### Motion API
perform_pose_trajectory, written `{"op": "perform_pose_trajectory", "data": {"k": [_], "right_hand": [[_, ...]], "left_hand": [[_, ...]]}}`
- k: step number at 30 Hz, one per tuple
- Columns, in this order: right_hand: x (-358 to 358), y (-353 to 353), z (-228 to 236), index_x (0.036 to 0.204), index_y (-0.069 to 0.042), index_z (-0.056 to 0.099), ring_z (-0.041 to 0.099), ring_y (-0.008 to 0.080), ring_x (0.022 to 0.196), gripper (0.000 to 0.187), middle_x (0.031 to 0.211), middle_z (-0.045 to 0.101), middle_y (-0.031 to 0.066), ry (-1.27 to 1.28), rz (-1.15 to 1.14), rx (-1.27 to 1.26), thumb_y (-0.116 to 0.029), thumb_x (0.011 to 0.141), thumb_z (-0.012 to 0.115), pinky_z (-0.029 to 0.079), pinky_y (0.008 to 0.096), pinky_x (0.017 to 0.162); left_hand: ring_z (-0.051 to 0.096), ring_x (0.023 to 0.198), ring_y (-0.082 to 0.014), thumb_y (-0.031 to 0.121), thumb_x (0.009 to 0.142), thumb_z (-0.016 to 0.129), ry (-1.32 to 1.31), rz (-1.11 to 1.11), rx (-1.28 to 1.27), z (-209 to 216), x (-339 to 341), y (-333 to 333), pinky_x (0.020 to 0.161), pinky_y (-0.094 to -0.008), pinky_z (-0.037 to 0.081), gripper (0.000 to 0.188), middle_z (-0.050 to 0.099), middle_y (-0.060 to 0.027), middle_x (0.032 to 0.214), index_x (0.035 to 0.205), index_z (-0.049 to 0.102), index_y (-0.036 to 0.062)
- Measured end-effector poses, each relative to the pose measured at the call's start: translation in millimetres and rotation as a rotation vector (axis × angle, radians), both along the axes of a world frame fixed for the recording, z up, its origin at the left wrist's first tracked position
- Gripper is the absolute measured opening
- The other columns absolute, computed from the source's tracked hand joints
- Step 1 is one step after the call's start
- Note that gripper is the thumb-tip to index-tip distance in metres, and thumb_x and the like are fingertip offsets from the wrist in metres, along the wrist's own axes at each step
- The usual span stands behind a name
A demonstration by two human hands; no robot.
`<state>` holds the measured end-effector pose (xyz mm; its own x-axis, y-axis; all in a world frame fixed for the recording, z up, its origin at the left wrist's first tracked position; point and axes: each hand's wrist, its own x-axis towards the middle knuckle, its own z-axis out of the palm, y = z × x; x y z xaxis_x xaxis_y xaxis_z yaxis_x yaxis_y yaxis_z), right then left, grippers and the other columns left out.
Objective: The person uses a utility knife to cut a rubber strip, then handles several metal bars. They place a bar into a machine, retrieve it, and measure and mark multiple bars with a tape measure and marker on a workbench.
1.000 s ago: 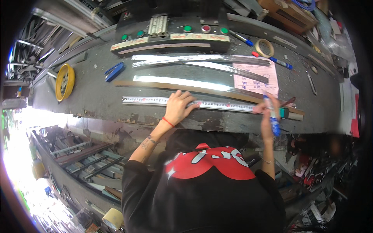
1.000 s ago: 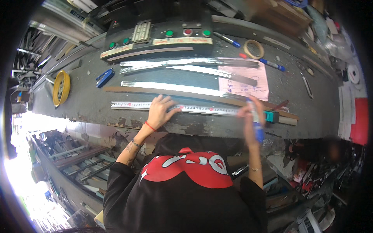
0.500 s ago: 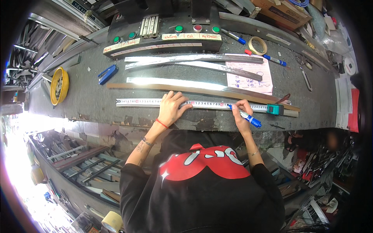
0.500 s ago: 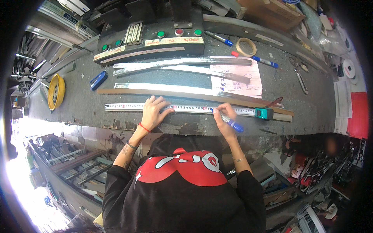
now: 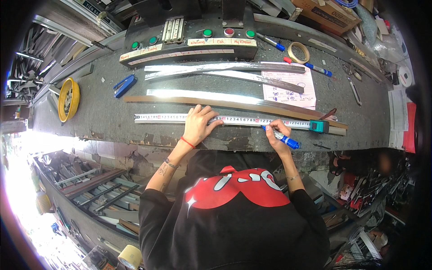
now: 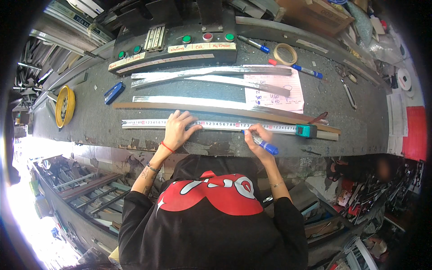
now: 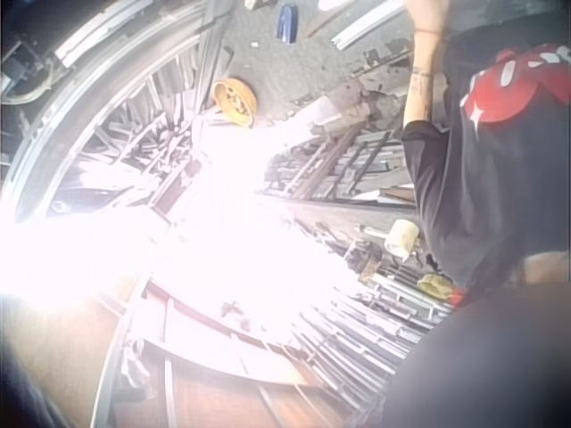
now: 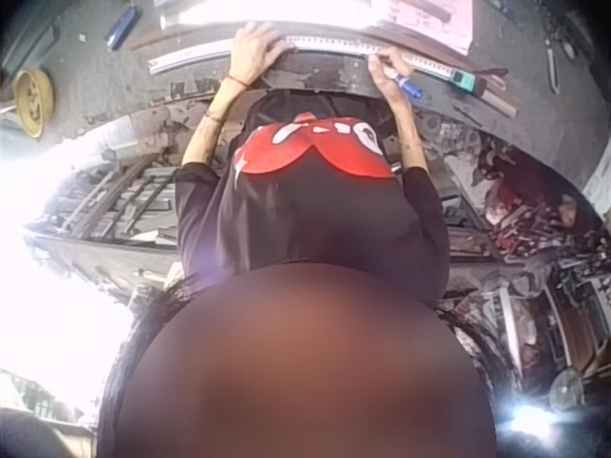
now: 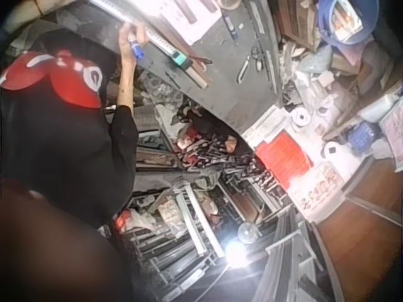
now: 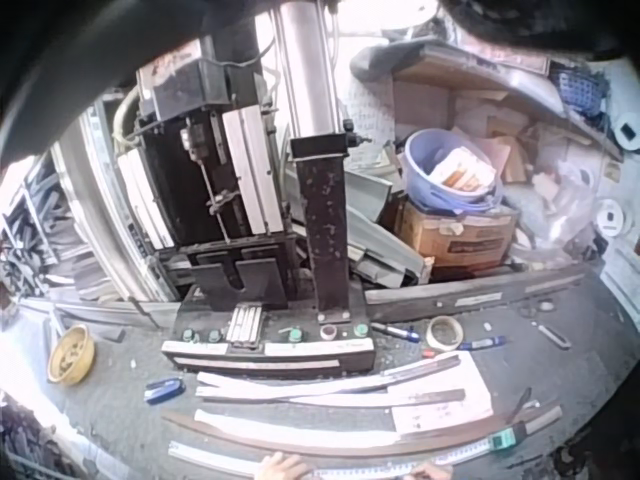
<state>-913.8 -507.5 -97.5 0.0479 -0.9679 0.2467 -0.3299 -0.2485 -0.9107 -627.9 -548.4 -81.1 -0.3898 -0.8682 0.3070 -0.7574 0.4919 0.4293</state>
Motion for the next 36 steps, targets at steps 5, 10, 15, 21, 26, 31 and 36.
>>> {"op": "perform_pose_trajectory", "data": {"k": [5, 10, 15, 21, 26, 31, 36], "right_hand": [[0.7, 0.0, 2.3, 0.078, -0.001, 0.054, 0.051, 0.0060, 0.056, 0.016, 0.064, 0.056, 0.0026, -0.016, 0.001, 0.020, -0.011, 0.084, 0.065, 0.039, 0.0226, 0.051], [2.0, -0.1, 2.4, 0.078, -0.001, 0.054, 0.051, 0.0062, 0.056, 0.016, 0.064, 0.056, 0.0027, 0.002, -0.005, 0.008, -0.012, 0.084, 0.064, 0.039, 0.0230, 0.051], [1.2, -0.9, 1.1, 0.077, -0.001, 0.054, 0.051, 0.0062, 0.056, 0.015, 0.063, 0.056, 0.0029, 0.039, -0.010, -0.020, -0.010, 0.084, 0.063, 0.039, 0.0226, 0.052], [0.4, -2.1, -1.4, 0.076, -0.001, 0.054, 0.049, 0.0049, 0.055, 0.015, 0.062, 0.055, 0.0017, -0.008, -0.011, -0.029, -0.009, 0.085, 0.062, 0.038, 0.0219, 0.051], [1.3, -0.3, -0.1, 0.077, -0.001, 0.054, 0.050, 0.0050, 0.056, 0.015, 0.062, 0.056, 0.0016, -0.025, -0.023, 0.035, -0.011, 0.085, 0.062, 0.039, 0.0222, 0.052], [2.2, 0.0, 1.1, 0.078, -0.001, 0.055, 0.053, 0.0065, 0.057, 0.016, 0.063, 0.058, 0.0033, 0.003, -0.034, 0.045, -0.012, 0.083, 0.064, 0.041, 0.0233, 0.052], [0.4, 0.6, -1.2, 0.078, -0.001, 0.055, 0.053, 0.0064, 0.056, 0.016, 0.063, 0.058, 0.0031, 0.015, -0.017, 0.034, -0.013, 0.084, 0.064, 0.041, 0.0230, 0.052]], "left_hand": [[0.050, 0.075, -0.0213, 0.035, 0.075, 0.070, 0.004, -0.001, -0.002, -0.7, 0.3, 0.0, 0.067, -0.0335, 0.038, 0.026, 0.058, -0.0001, 0.079, 0.083, 0.068, 0.0106], [0.050, 0.075, -0.0212, 0.036, 0.075, 0.070, 0.001, 0.001, -0.003, 0.5, 0.0, -0.1, 0.068, -0.0336, 0.038, 0.026, 0.057, -0.0003, 0.079, 0.083, 0.068, 0.0108], [0.050, 0.075, -0.0211, 0.036, 0.075, 0.070, -0.007, 0.006, 0.009, 1.7, -0.2, 0.1, 0.068, -0.0334, 0.038, 0.027, 0.057, -0.0004, 0.079, 0.083, 0.068, 0.0106], [0.050, 0.075, -0.0213, 0.036, 0.075, 0.070, 0.001, 0.000, 0.000, 0.6, 0.0, -0.4, 0.068, -0.0334, 0.038, 0.027, 0.057, -0.0006, 0.079, 0.083, 0.068, 0.0103], [0.049, 0.075, -0.0214, 0.037, 0.075, 0.069, -0.005, -0.001, 0.014, 0.1, 0.5, -0.3, 0.069, -0.0335, 0.038, 0.028, 0.057, -0.0005, 0.080, 0.084, 0.069, 0.0104], [0.049, 0.075, -0.0215, 0.037, 0.075, 0.069, -0.015, -0.001, 0.014, 0.2, 0.5, -0.4, 0.069, -0.0335, 0.038, 0.028, 0.057, -0.0006, 0.080, 0.084, 0.069, 0.0104], [0.049, 0.075, -0.0219, 0.036, 0.075, 0.070, -0.016, -0.001, 0.010, -1.8, 0.6, -1.0, 0.068, -0.0336, 0.039, 0.027, 0.057, -0.0007, 0.080, 0.084, 0.069, 0.0106]]}}
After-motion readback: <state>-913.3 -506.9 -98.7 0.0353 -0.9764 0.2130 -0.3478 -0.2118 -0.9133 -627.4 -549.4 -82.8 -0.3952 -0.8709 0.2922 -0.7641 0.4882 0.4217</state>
